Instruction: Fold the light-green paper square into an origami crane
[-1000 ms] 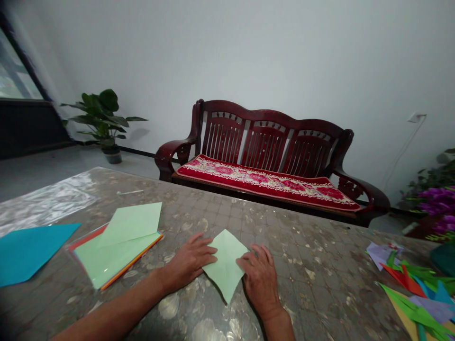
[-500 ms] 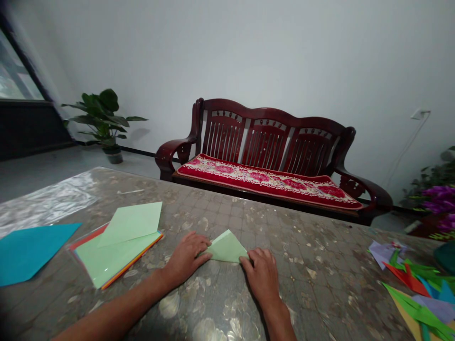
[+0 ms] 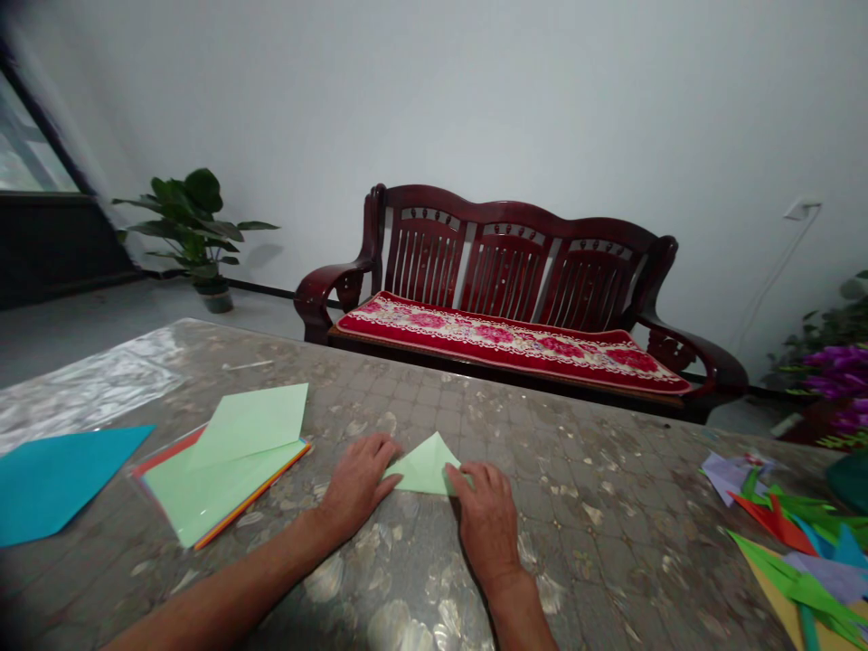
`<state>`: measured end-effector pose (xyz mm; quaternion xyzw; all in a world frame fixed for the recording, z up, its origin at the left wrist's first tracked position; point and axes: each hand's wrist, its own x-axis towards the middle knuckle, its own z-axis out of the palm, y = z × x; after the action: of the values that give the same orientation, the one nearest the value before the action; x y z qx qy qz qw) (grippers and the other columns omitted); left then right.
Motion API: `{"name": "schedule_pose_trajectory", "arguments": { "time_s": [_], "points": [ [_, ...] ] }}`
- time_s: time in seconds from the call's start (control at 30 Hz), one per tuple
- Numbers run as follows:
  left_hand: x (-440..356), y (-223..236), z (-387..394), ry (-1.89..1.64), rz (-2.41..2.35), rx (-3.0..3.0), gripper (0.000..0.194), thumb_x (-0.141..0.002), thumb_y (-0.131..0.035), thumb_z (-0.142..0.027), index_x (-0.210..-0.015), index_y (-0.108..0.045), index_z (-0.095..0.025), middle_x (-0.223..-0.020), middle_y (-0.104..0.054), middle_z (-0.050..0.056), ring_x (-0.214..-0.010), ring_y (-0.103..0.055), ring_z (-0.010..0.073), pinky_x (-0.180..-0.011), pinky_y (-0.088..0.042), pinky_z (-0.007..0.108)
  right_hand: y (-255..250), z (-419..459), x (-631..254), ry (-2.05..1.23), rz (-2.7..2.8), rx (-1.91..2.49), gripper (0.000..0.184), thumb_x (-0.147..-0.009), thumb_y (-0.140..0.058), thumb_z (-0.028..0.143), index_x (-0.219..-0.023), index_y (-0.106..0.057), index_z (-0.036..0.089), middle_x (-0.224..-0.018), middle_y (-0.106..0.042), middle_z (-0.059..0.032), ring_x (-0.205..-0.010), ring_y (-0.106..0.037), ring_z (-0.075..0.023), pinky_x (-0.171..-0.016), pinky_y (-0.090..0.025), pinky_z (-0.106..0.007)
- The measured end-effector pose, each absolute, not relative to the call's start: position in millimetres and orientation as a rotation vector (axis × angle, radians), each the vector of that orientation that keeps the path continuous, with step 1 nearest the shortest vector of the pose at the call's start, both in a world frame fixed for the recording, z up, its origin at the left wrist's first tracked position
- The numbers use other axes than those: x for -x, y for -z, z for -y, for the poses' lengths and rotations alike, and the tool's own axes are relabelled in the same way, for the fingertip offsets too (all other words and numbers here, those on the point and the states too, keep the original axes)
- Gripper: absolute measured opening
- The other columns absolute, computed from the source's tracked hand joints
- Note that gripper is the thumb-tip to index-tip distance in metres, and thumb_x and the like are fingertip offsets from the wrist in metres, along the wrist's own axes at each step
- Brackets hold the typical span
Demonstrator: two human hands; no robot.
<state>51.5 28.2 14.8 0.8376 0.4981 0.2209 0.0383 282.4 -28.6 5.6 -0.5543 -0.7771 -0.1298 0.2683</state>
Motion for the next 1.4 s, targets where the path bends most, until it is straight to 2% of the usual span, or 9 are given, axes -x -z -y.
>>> {"name": "schedule_pose_trajectory", "arguments": {
  "time_s": [0.1,0.27,0.43,0.67,0.8,0.93,1.13,1.23,1.4],
  "points": [
    [-51,-9,-29,-0.734,-1.283,-2.667,0.034,-0.086,-0.06,-0.012,-0.115,-0.065,-0.028,-0.126,-0.058,0.008,-0.111,-0.052,0.0267,-0.093,-0.043,0.041,-11,32,-272,0.257,2.273,1.328,0.045,-0.089,-0.052,0.002,-0.118,-0.067,0.034,-0.099,-0.067,-0.0031,-0.093,-0.055,-0.0194,-0.082,-0.041,-0.031],
    [-48,0,-32,-0.672,-0.978,-2.737,0.026,-0.089,-0.057,-0.011,-0.102,-0.073,-0.028,-0.107,-0.069,0.003,-0.102,-0.057,0.0227,-0.09,-0.045,0.037,-11,35,-272,0.24,2.252,1.406,0.041,-0.088,-0.055,0.003,-0.109,-0.072,0.034,-0.093,-0.068,-0.0028,-0.089,-0.055,-0.0188,-0.076,-0.041,-0.03],
    [-44,-5,-30,-0.636,-1.023,-2.68,0.029,-0.084,-0.058,-0.008,-0.102,-0.073,-0.026,-0.106,-0.068,0.003,-0.101,-0.058,0.0218,-0.091,-0.045,0.035,-7,39,-284,0.222,2.073,1.445,0.036,-0.087,-0.049,0.002,-0.096,-0.074,0.026,-0.085,-0.066,-0.0036,-0.086,-0.054,-0.0193,-0.077,-0.042,-0.031],
    [-46,-11,-27,-0.591,-1.009,-2.687,0.019,-0.089,-0.059,-0.017,-0.1,-0.072,-0.026,-0.101,-0.067,0.003,-0.097,-0.057,0.0209,-0.089,-0.043,0.034,-12,39,-263,0.233,2.255,1.336,0.044,-0.089,-0.048,0.01,-0.125,-0.063,0.029,-0.121,-0.066,-0.0044,-0.116,-0.052,-0.0219,-0.102,-0.039,-0.039],
    [-44,-11,-27,-0.537,-1.168,-2.601,0.021,-0.092,-0.053,-0.015,-0.096,-0.071,-0.024,-0.094,-0.066,0.003,-0.093,-0.057,0.0202,-0.085,-0.043,0.032,-3,39,-271,0.271,2.228,1.475,0.039,-0.09,-0.05,0.012,-0.12,-0.065,0.03,-0.122,-0.067,-0.0018,-0.112,-0.055,-0.023,-0.101,-0.039,-0.041],
    [-43,-19,-24,-0.409,-1.41,-2.536,0.023,-0.091,-0.05,-0.013,-0.103,-0.067,-0.022,-0.102,-0.064,0.006,-0.098,-0.057,0.023,-0.089,-0.043,0.034,6,38,-289,0.387,2.103,1.681,0.033,-0.087,-0.05,0.01,-0.11,-0.069,0.023,-0.112,-0.071,-0.0051,-0.103,-0.059,-0.0255,-0.092,-0.042,-0.04],
    [-49,-19,-24,-0.499,-1.508,-2.37,0.03,-0.088,-0.062,-0.036,-0.113,-0.061,-0.02,-0.11,-0.063,0.008,-0.105,-0.057,0.0271,-0.09,-0.043,0.036,10,36,-294,0.441,2.017,1.732,0.021,-0.093,-0.05,0.019,-0.102,-0.069,0.021,-0.105,-0.071,-0.0069,-0.095,-0.061,-0.0236,-0.087,-0.042,-0.037],
    [-51,-11,-27,-0.566,-1.465,-2.297,0.034,-0.083,-0.068,-0.035,-0.114,-0.061,-0.022,-0.106,-0.066,0.006,-0.101,-0.059,0.0258,-0.087,-0.043,0.035,12,36,-293,0.449,1.985,1.758,0.022,-0.095,-0.049,0.027,-0.108,-0.066,0.021,-0.105,-0.07,-0.0073,-0.094,-0.06,-0.0247,-0.083,-0.043,-0.037],
    [-51,-7,-26,-0.737,-1.38,-2.291,0.036,-0.083,-0.066,-0.018,-0.118,-0.059,-0.025,-0.092,-0.067,-0.001,-0.092,-0.061,0.0194,-0.082,-0.044,0.028,13,36,-293,0.438,1.91,1.753,0.042,-0.095,-0.049,0.036,-0.134,-0.051,0.019,-0.117,-0.065,-0.0111,-0.102,-0.058,-0.0274,-0.083,-0.045,-0.039]
  ]
}}
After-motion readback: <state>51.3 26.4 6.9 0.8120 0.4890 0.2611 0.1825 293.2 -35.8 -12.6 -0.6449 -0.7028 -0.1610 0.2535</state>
